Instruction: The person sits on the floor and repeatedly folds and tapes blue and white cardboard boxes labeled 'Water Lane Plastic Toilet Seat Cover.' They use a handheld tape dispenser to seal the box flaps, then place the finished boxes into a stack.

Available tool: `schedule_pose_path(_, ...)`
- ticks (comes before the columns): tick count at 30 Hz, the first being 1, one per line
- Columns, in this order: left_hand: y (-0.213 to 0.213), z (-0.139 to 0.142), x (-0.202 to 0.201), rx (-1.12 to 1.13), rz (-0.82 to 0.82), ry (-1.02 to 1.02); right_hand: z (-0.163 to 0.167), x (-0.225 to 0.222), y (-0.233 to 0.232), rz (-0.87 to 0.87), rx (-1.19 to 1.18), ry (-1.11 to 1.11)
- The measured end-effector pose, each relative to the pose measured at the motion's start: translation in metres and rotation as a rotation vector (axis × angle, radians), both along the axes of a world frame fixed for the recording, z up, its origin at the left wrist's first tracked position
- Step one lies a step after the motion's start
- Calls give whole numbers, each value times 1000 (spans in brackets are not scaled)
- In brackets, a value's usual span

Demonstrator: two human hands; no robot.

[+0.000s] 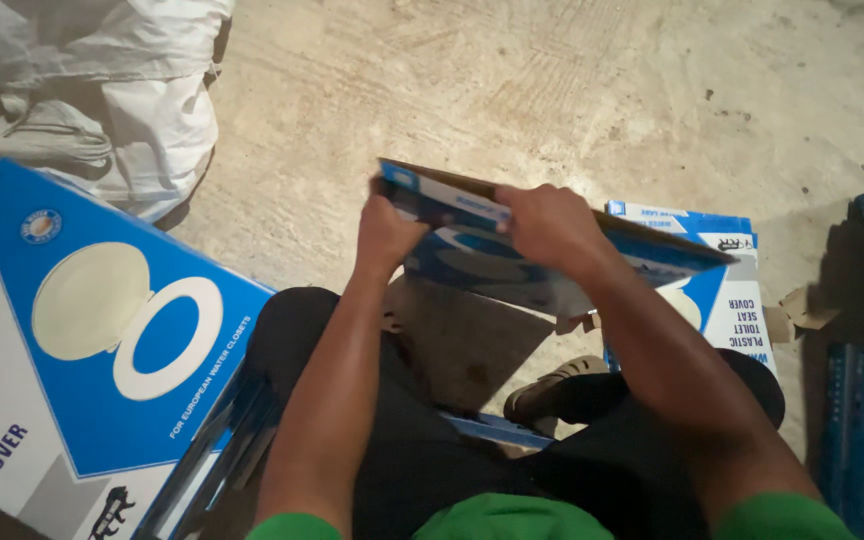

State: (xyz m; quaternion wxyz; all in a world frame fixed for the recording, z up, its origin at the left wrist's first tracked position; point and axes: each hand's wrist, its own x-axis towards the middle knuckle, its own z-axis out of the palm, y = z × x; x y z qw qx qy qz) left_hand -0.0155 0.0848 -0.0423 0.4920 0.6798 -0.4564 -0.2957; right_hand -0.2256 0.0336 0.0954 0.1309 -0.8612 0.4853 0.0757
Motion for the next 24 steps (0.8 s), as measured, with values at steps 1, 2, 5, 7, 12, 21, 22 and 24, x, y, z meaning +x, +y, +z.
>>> schedule_pose_path(1, -3, -1, -5, 45, -34, -19, -1, 0, -3, 29, 1, -20)
schedule_pose_path(2, -6, -3, -12, -27, -55, -17, -2, 1, -5, 51, -1, -40)
schedule_pose_path(5, -11, -6, -26, -222, -68, -17, -8, 2, -10, 69, -46, -133)
schedule_pose_path(7, -12, -7, -26, -323, -20, -50, -12, 4, -11, 62, -55, -144)
schedule_pose_path(12, 1, -4, -7, -201, 32, 14, -15, 24, -11, 104, -3, -169)
schedule_pose_path(21, 9, -4, 5, -97, 38, 8, -16, 46, -27, 236, 160, -107)
schedule_pose_path(22, 10, -7, 6, -93, 31, 23, -17, 47, -28, 236, 179, -92)
schedule_pose_path(24, 12, -14, 7, -162, -31, 76, -18, 47, -30, 242, 215, -64)
